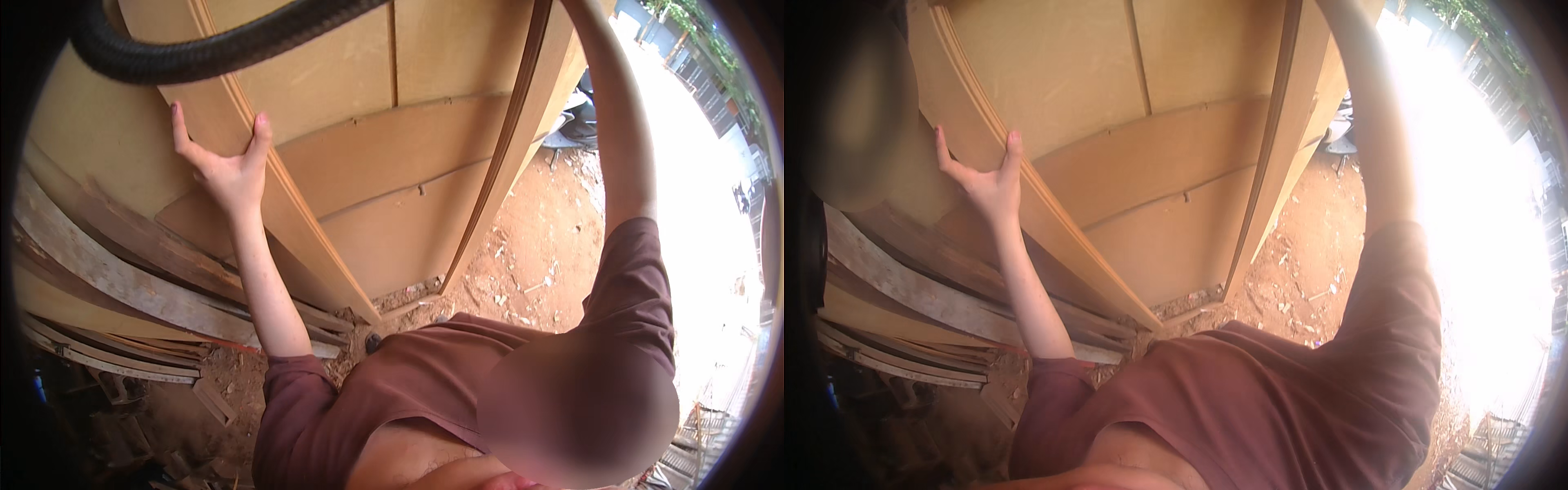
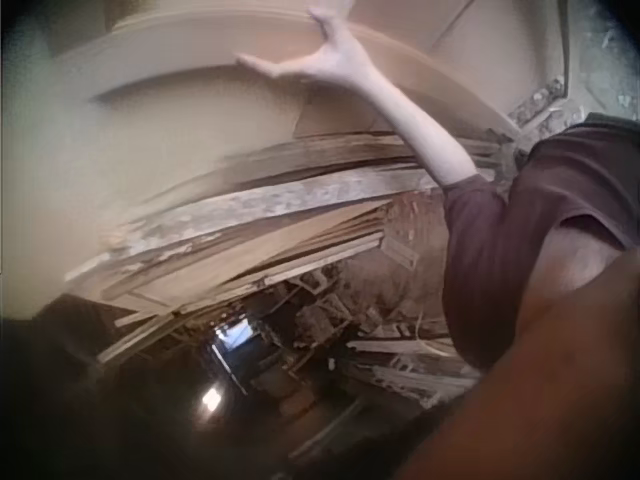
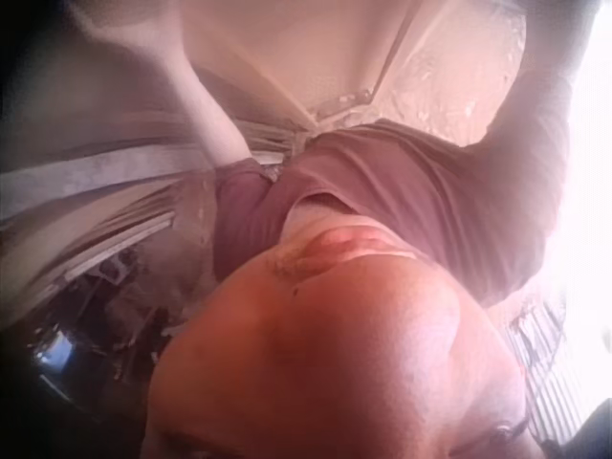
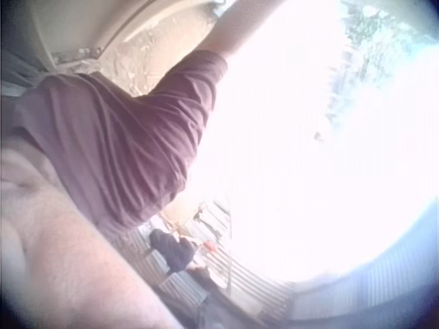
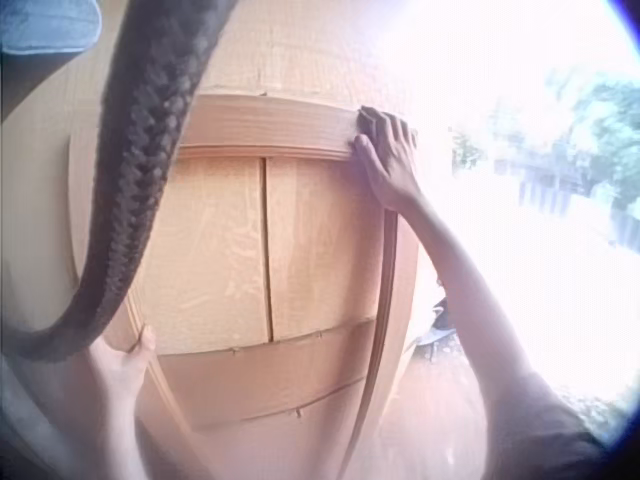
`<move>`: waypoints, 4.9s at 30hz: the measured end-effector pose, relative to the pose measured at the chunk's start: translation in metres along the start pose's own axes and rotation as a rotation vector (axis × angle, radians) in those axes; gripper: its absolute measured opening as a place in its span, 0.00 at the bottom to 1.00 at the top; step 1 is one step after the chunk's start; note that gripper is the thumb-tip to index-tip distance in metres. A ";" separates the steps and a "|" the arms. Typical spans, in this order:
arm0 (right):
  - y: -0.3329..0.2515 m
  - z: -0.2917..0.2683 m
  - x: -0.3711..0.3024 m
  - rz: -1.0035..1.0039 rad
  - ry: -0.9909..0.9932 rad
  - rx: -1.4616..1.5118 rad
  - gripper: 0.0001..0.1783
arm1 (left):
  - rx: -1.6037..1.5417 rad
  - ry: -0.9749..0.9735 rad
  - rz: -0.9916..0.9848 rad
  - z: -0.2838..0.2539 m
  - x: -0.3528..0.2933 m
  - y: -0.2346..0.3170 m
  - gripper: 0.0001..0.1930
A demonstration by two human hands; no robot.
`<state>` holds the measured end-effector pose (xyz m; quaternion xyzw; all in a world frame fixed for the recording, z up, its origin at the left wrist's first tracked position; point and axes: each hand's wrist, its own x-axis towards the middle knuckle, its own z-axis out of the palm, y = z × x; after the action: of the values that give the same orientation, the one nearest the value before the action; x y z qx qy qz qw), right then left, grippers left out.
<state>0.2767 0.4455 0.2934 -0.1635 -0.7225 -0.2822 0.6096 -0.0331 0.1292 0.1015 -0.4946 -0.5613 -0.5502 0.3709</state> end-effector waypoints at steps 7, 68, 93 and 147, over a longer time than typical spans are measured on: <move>-0.015 -0.002 -0.080 0.354 0.058 -0.040 0.35 | 0.000 -0.027 -0.079 0.002 -0.001 0.003 0.53; -0.340 0.010 0.099 -0.482 -0.181 0.241 0.30 | -1.439 -0.851 -0.579 -0.041 -0.002 -0.032 0.36; -0.330 -0.138 0.120 -0.680 -0.550 -0.043 0.05 | -1.825 -1.311 -0.612 -0.049 -0.127 0.029 0.45; -0.296 -0.239 0.043 -0.598 -0.585 -0.344 0.16 | -1.792 -1.166 -0.616 -0.060 -0.151 0.158 0.21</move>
<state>0.2844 0.0628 0.2969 -0.1195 -0.8224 -0.5040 0.2354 0.1469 0.0331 0.0027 -0.6061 -0.1482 -0.5085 -0.5935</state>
